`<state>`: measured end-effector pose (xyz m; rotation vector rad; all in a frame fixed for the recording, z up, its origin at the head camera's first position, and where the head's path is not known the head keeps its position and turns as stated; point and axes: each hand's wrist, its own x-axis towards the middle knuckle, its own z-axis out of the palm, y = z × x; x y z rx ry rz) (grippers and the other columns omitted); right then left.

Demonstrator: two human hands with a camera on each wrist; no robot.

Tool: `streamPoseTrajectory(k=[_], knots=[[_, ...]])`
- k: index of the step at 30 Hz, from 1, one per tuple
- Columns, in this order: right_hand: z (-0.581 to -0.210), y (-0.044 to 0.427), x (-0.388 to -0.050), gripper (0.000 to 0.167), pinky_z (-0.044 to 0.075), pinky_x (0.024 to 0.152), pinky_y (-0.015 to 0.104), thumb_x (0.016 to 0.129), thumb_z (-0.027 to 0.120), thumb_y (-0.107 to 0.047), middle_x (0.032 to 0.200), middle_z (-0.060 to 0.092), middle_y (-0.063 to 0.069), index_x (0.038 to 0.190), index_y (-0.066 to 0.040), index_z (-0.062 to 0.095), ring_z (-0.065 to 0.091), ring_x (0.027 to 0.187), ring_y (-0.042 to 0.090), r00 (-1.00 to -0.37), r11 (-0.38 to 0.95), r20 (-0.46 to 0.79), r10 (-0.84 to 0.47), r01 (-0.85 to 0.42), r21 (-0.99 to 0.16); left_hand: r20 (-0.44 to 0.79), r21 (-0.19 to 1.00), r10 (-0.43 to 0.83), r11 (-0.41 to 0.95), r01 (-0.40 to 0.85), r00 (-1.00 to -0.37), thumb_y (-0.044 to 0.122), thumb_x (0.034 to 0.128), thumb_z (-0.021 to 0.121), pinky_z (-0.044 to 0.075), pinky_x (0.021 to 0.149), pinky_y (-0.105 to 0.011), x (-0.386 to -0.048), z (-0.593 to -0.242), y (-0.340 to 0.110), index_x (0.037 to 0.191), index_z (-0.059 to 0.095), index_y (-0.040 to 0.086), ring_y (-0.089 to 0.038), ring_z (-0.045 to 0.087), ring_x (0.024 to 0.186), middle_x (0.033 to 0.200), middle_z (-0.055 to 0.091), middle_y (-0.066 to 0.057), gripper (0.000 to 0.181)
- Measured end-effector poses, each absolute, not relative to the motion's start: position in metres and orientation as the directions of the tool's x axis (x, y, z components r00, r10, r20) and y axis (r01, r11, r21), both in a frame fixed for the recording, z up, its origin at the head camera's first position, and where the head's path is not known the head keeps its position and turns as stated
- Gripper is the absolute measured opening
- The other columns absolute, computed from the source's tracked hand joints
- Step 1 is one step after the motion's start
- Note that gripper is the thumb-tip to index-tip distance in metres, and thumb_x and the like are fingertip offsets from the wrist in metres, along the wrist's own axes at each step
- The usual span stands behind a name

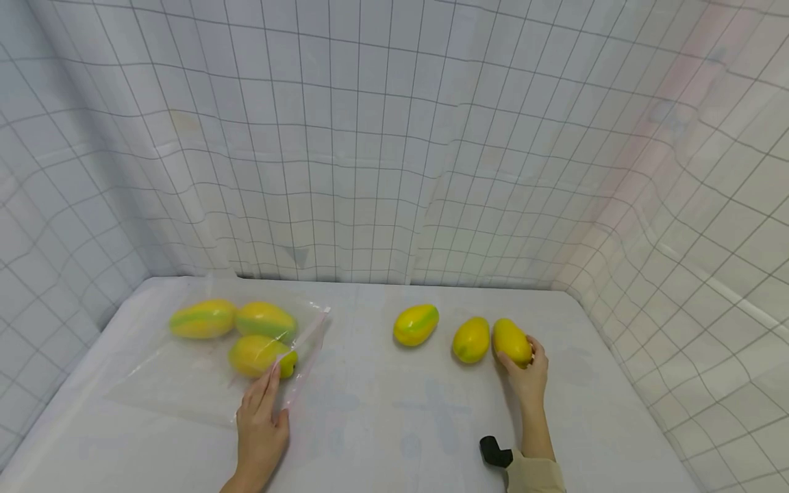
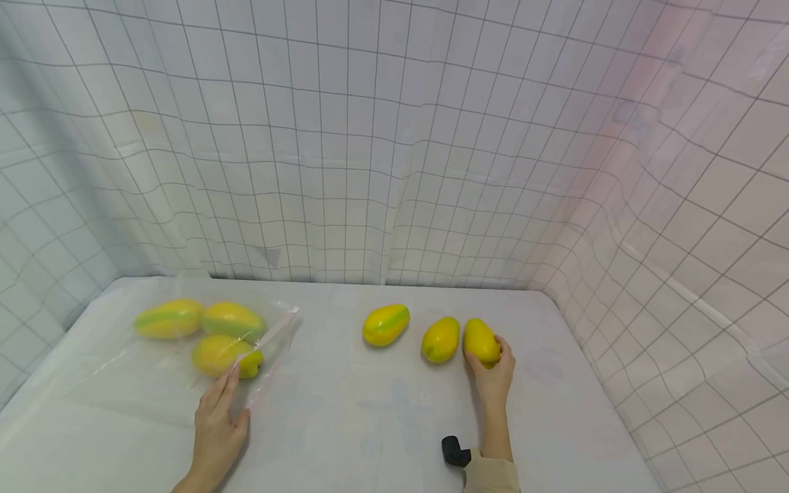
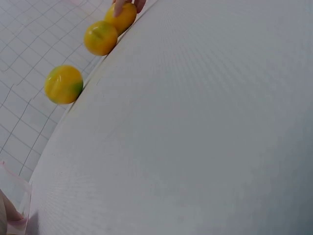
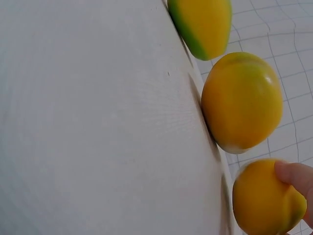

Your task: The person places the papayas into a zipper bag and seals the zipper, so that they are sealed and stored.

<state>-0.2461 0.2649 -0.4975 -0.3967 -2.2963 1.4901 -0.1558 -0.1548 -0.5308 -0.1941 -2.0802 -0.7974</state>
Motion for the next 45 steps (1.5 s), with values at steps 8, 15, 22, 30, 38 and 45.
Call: streamPoseTrajectory(k=[8,15,22,30,38,45], knots=[[-0.481,0.257,-0.243,0.067,0.031,0.098,0.049,0.08,0.066,-0.006,0.138,0.031,0.022,0.138,-0.004,0.032,0.036,0.119,0.037,-0.873,0.304,0.192,0.448,-0.052,-0.951,0.788,0.459,-0.142,0.783,0.419,-0.599,-0.022,0.0428,0.063,0.032,0.076,-0.049,-0.156,-0.531,-0.154,0.13,0.049,-0.001,-0.04,0.044,0.104,0.123,0.051,-0.021,0.091],[-0.464,0.236,-0.244,0.066,0.034,0.098,0.043,0.078,0.069,-0.01,0.131,0.039,0.011,0.136,-0.005,0.036,0.04,0.114,0.025,-0.889,0.248,0.229,0.396,-0.136,-0.959,0.792,0.459,-0.143,0.78,0.425,-0.594,-0.022,0.0423,0.063,0.032,0.077,-0.048,-0.157,-0.533,-0.155,0.13,0.049,-0.001,-0.04,0.044,0.102,0.123,0.051,-0.021,0.091],[-0.457,0.203,-0.24,0.067,0.033,0.101,0.043,0.076,0.072,-0.013,0.134,0.038,0.01,0.134,-0.009,0.038,0.04,0.119,0.026,-0.94,0.213,0.243,0.24,-0.193,-0.958,0.804,0.454,-0.146,0.778,0.435,-0.577,-0.021,0.0415,0.062,0.032,0.075,-0.048,-0.157,-0.532,-0.154,0.127,0.051,-0.002,-0.041,0.045,0.101,0.122,0.052,-0.021,0.089],[-0.441,0.15,-0.227,0.065,0.033,0.101,0.046,0.075,0.071,-0.003,0.134,0.039,0.017,0.132,-0.001,0.039,0.041,0.119,0.033,-0.97,0.16,0.24,0.042,-0.23,-0.96,0.802,0.453,-0.148,0.782,0.428,-0.578,-0.021,0.0418,0.062,0.032,0.073,-0.048,-0.157,-0.531,-0.154,0.128,0.05,-0.002,-0.041,0.045,0.101,0.122,0.052,-0.021,0.089],[-0.437,0.105,-0.215,0.06,0.035,0.098,0.05,0.078,0.068,-0.002,0.132,0.042,0.018,0.131,-0.001,0.041,0.042,0.117,0.035,-0.97,0.2,0.204,-0.134,-0.228,-0.953,0.8,0.457,-0.153,0.782,0.424,-0.58,-0.023,0.0406,0.063,0.032,0.074,-0.048,-0.156,-0.53,-0.153,0.128,0.05,-0.002,-0.041,0.045,0.101,0.121,0.052,-0.021,0.091],[-0.447,0.076,-0.216,0.059,0.036,0.096,0.051,0.079,0.067,-0.001,0.134,0.042,0.019,0.131,0.003,0.04,0.042,0.119,0.037,-0.932,0.193,0.2,-0.302,-0.265,-0.945,0.799,0.46,-0.156,0.781,0.423,-0.581,-0.023,0.0404,0.063,0.032,0.075,-0.048,-0.156,-0.529,-0.154,0.128,0.05,-0.002,-0.04,0.045,0.102,0.122,0.052,-0.021,0.09]])
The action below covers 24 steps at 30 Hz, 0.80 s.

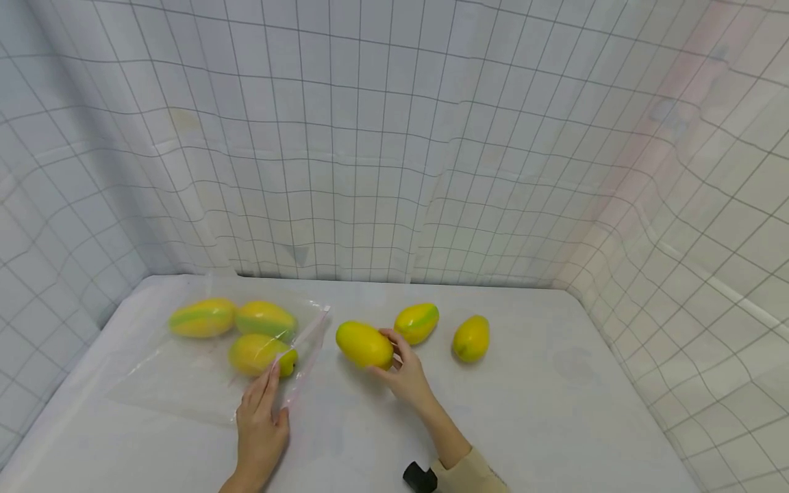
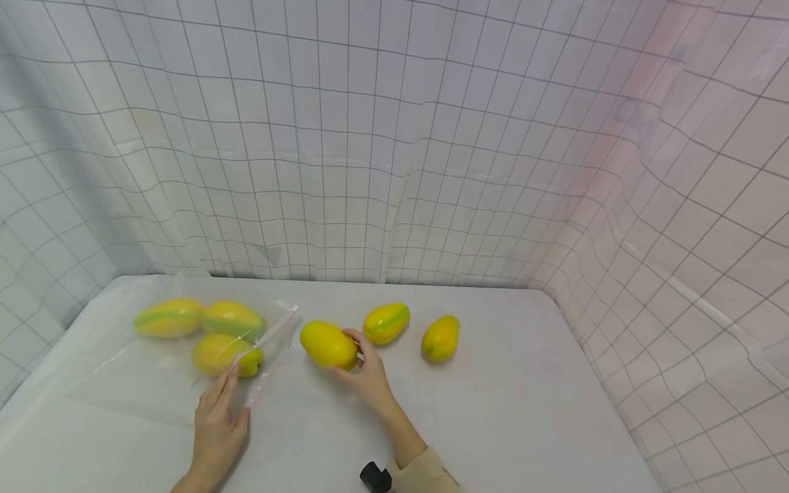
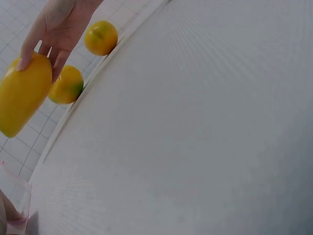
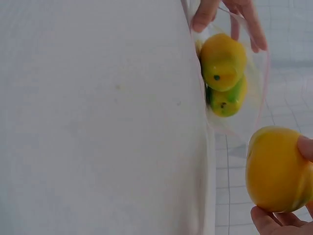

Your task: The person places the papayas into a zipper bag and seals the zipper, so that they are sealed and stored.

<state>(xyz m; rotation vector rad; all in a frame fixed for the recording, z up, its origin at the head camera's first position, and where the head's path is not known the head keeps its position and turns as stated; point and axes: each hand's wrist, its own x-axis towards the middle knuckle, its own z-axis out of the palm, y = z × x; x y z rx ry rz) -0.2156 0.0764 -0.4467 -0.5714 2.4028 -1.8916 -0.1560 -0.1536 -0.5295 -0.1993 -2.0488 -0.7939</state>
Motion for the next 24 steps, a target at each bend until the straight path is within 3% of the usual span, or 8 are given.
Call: streamPoseTrajectory(k=[6,13,24], knots=[[-0.457,0.058,-0.219,0.058,0.035,0.098,0.048,0.08,0.065,-0.002,0.135,0.042,0.016,0.132,0.001,0.039,0.041,0.121,0.034,-0.898,0.217,0.14,-0.416,-0.248,-0.944,0.791,0.472,-0.165,0.777,0.416,-0.59,-0.023,0.041,0.064,0.031,0.073,-0.047,-0.155,-0.528,-0.153,0.127,0.05,-0.003,-0.041,0.045,0.102,0.121,0.052,-0.021,0.089],[-0.488,0.042,-0.233,0.058,0.04,0.095,0.036,0.08,0.067,-0.011,0.134,0.044,0.007,0.131,-0.012,0.041,0.044,0.119,0.025,-0.864,0.254,0.108,-0.492,-0.261,-0.931,0.8,0.471,-0.168,0.771,0.429,-0.576,-0.023,0.0408,0.064,0.03,0.074,-0.046,-0.156,-0.529,-0.154,0.127,0.05,-0.003,-0.042,0.045,0.101,0.121,0.053,-0.022,0.09],[-0.488,0.028,-0.235,0.058,0.04,0.093,0.03,0.081,0.068,-0.013,0.133,0.044,0.006,0.132,-0.013,0.04,0.046,0.116,0.021,-0.842,0.277,0.08,-0.533,-0.264,-0.924,0.812,0.469,-0.173,0.762,0.447,-0.558,-0.022,0.0416,0.065,0.03,0.075,-0.047,-0.157,-0.53,-0.153,0.127,0.05,-0.003,-0.041,0.045,0.102,0.121,0.053,-0.022,0.089]])
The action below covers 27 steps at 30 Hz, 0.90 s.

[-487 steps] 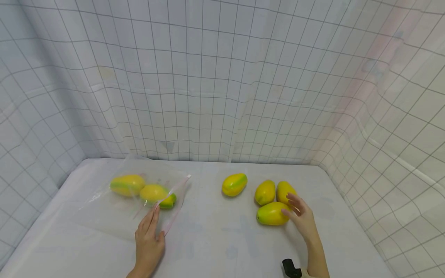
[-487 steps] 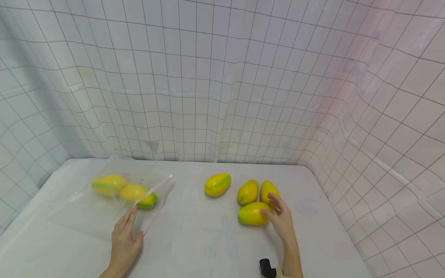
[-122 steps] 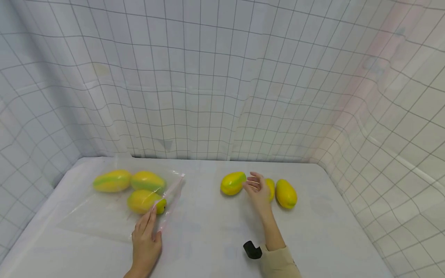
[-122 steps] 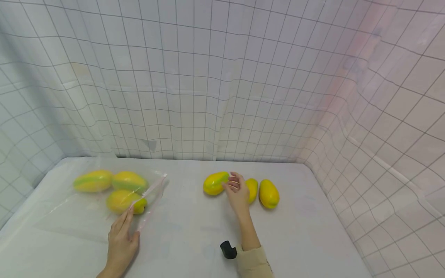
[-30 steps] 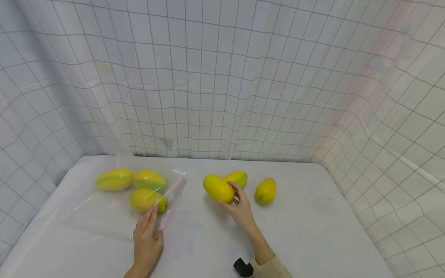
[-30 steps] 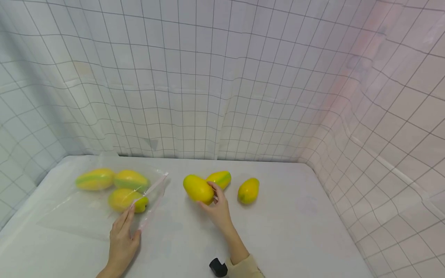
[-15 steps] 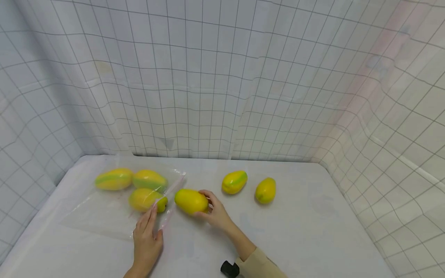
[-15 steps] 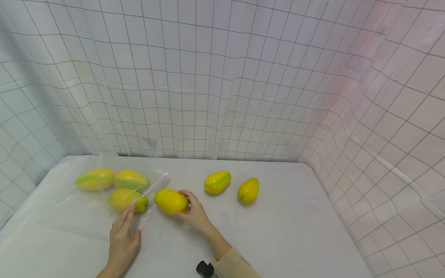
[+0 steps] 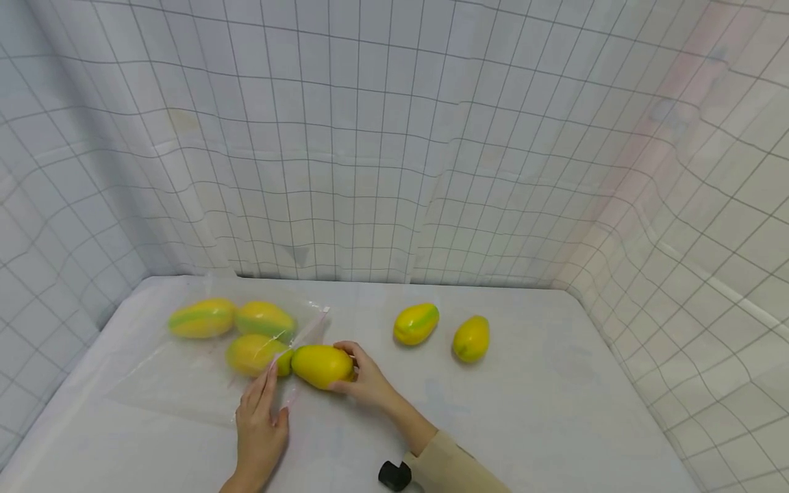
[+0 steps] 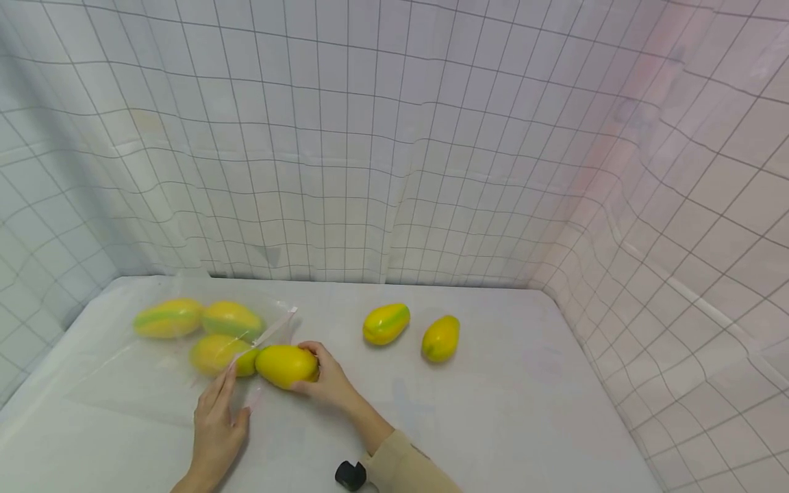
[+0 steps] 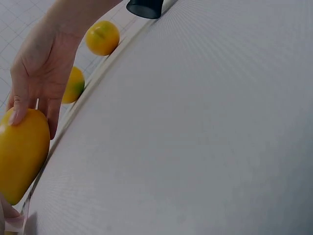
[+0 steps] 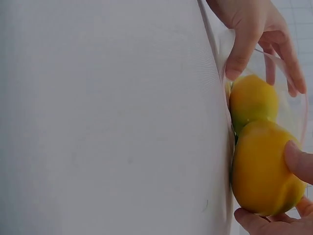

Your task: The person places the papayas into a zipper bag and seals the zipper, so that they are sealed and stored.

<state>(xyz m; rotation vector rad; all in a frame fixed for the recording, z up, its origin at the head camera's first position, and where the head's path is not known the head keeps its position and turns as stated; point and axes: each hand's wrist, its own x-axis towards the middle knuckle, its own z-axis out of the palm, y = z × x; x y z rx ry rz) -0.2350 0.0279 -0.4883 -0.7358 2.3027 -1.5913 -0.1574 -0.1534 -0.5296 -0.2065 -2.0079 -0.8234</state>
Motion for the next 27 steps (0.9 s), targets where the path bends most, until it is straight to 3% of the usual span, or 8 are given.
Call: streamPoseTrajectory(k=[8,20,27], knots=[[-0.49,0.014,-0.24,0.058,0.038,0.095,0.031,0.081,0.068,-0.012,0.133,0.045,0.002,0.132,-0.016,0.04,0.045,0.116,0.017,-0.841,0.274,0.05,-0.538,-0.231,-0.934,0.803,0.478,-0.17,0.757,0.445,-0.571,-0.023,0.0422,0.065,0.03,0.074,-0.045,-0.156,-0.527,-0.154,0.128,0.049,-0.004,-0.04,0.044,0.104,0.121,0.052,-0.023,0.09],[-0.492,-0.011,-0.243,0.059,0.036,0.098,0.031,0.08,0.068,-0.009,0.133,0.045,0.01,0.13,-0.006,0.037,0.044,0.121,0.022,-0.859,0.239,0.046,-0.509,-0.193,-0.952,0.811,0.475,-0.168,0.747,0.465,-0.56,-0.024,0.0407,0.064,0.029,0.077,-0.04,-0.157,-0.528,-0.154,0.128,0.048,-0.005,-0.04,0.043,0.105,0.122,0.051,-0.025,0.091],[-0.494,-0.019,-0.243,0.059,0.042,0.088,0.022,0.078,0.071,-0.015,0.127,0.048,0.007,0.13,-0.009,0.044,0.05,0.11,0.018,-0.869,0.283,0.068,-0.49,-0.232,-0.931,0.804,0.479,-0.161,0.746,0.463,-0.573,-0.025,0.0409,0.065,0.02,0.095,-0.017,-0.156,-0.527,-0.155,0.13,0.047,-0.004,-0.036,0.042,0.109,0.122,0.05,-0.024,0.093]])
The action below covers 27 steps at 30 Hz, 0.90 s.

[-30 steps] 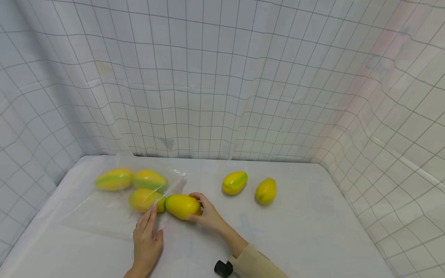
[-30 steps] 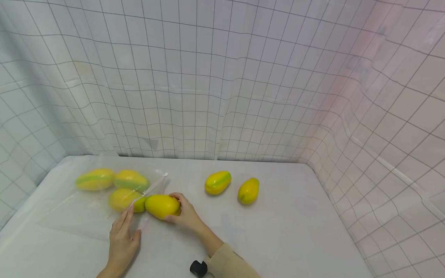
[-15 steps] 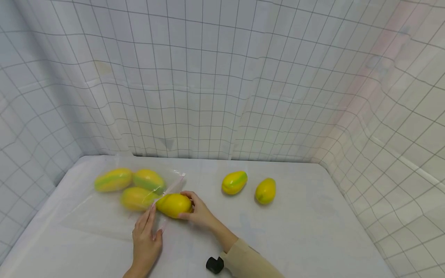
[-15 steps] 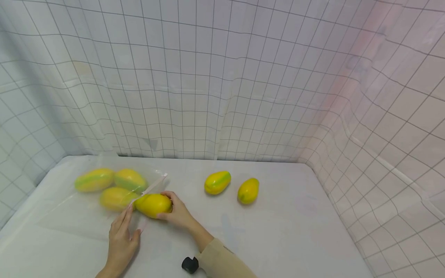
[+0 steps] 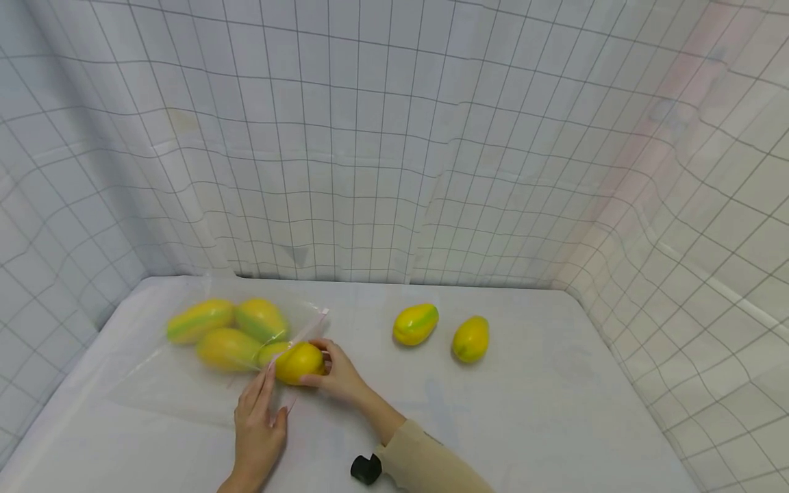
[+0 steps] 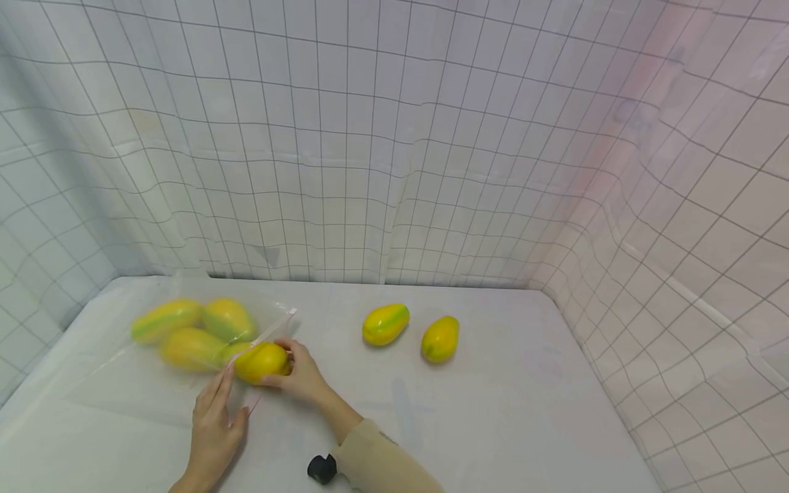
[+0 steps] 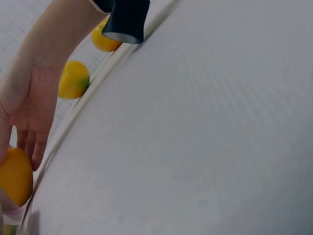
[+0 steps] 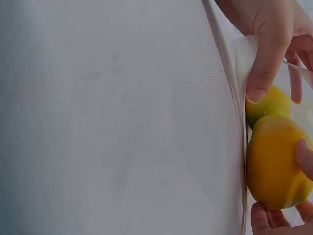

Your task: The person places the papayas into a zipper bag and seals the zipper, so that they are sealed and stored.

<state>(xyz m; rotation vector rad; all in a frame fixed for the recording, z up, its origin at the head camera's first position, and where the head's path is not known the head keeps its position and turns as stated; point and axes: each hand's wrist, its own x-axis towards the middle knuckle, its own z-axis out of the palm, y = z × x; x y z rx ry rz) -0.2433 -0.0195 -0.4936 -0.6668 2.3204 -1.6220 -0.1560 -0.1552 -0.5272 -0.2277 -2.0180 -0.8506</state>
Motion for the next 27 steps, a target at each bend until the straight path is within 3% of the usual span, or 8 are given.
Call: streamPoseTrajectory(k=[6,14,20,27], knots=[[-0.493,-0.025,-0.242,0.059,0.044,0.08,0.017,0.076,0.073,-0.016,0.117,0.049,0.004,0.129,-0.01,0.048,0.05,0.097,0.008,-0.893,0.286,0.065,-0.445,-0.21,-0.935,0.804,0.481,-0.157,0.739,0.471,-0.574,-0.025,0.0403,0.067,0.016,0.099,-0.014,-0.157,-0.528,-0.156,0.13,0.047,-0.004,-0.033,0.042,0.113,0.124,0.05,-0.024,0.094],[-0.496,-0.031,-0.242,0.052,0.047,0.081,0.019,0.076,0.072,-0.011,0.12,0.055,0.008,0.123,-0.003,0.05,0.057,0.101,0.014,-0.904,0.209,0.089,-0.419,-0.192,-0.959,0.812,0.48,-0.162,0.733,0.482,-0.561,-0.025,0.0396,0.067,0.016,0.1,-0.014,-0.158,-0.529,-0.157,0.129,0.048,-0.004,-0.036,0.042,0.109,0.122,0.051,-0.024,0.094],[-0.496,-0.032,-0.243,0.05,0.048,0.08,0.02,0.076,0.071,-0.008,0.12,0.056,0.012,0.123,-0.001,0.053,0.06,0.101,0.019,-0.882,0.202,0.129,-0.454,-0.243,-0.949,0.817,0.473,-0.155,0.732,0.49,-0.556,-0.025,0.0381,0.067,0.016,0.1,-0.014,-0.159,-0.528,-0.156,0.129,0.048,-0.004,-0.038,0.042,0.106,0.123,0.05,-0.025,0.095],[-0.494,-0.037,-0.243,0.047,0.048,0.081,0.023,0.076,0.071,-0.007,0.117,0.058,0.012,0.118,0.0,0.054,0.061,0.101,0.02,-0.902,0.2,0.124,-0.413,-0.223,-0.954,0.812,0.475,-0.154,0.734,0.485,-0.563,-0.025,0.0384,0.067,0.016,0.098,-0.014,-0.159,-0.53,-0.157,0.129,0.048,-0.004,-0.038,0.042,0.106,0.123,0.05,-0.024,0.095]])
